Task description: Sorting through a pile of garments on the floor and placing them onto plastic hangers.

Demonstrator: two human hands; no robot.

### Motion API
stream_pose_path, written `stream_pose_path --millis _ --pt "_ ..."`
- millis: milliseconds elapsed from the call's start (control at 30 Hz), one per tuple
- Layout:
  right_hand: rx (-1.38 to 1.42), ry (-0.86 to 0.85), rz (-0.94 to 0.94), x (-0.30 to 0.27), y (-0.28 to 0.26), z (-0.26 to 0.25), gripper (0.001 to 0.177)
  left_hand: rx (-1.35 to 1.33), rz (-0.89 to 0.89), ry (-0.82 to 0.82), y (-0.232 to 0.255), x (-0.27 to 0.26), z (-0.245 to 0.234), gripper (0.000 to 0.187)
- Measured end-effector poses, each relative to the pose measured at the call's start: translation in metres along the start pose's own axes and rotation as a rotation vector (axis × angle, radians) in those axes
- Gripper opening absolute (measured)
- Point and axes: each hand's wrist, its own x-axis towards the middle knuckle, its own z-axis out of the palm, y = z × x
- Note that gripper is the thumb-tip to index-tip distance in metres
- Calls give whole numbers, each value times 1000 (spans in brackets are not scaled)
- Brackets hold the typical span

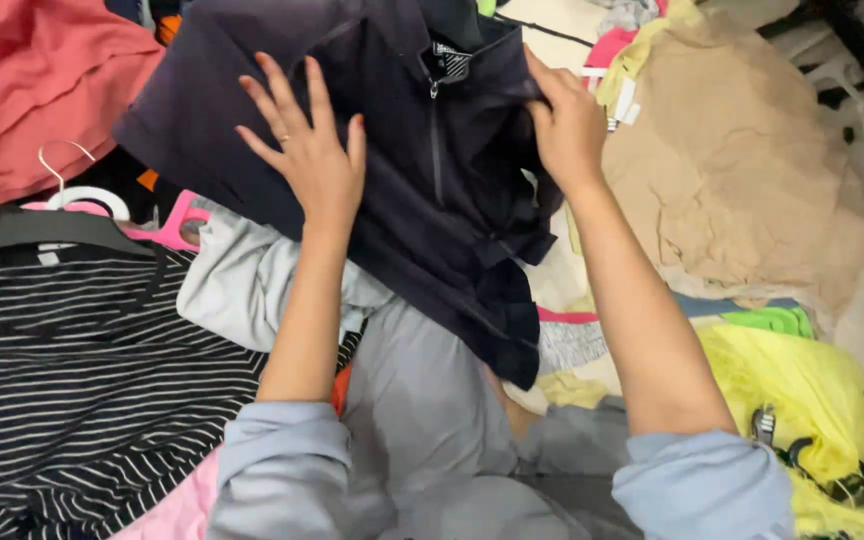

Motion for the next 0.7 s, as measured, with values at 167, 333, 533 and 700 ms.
stream_pose_path --millis 167,333,533,700 --pt "-142 -161 275 16 57 113 58 8 73 -143 -21 -10 111 79" --pt "-175 -568 373 -38 99 171 71 36 33 -437 -58 -58 200 72" --pt "37 -519 352 -129 62 120 67 16 7 -569 -52 -63 168 63" --pt "364 -518 331 -238 -3 81 92 -8 18 -538 -54 -51 121 60"
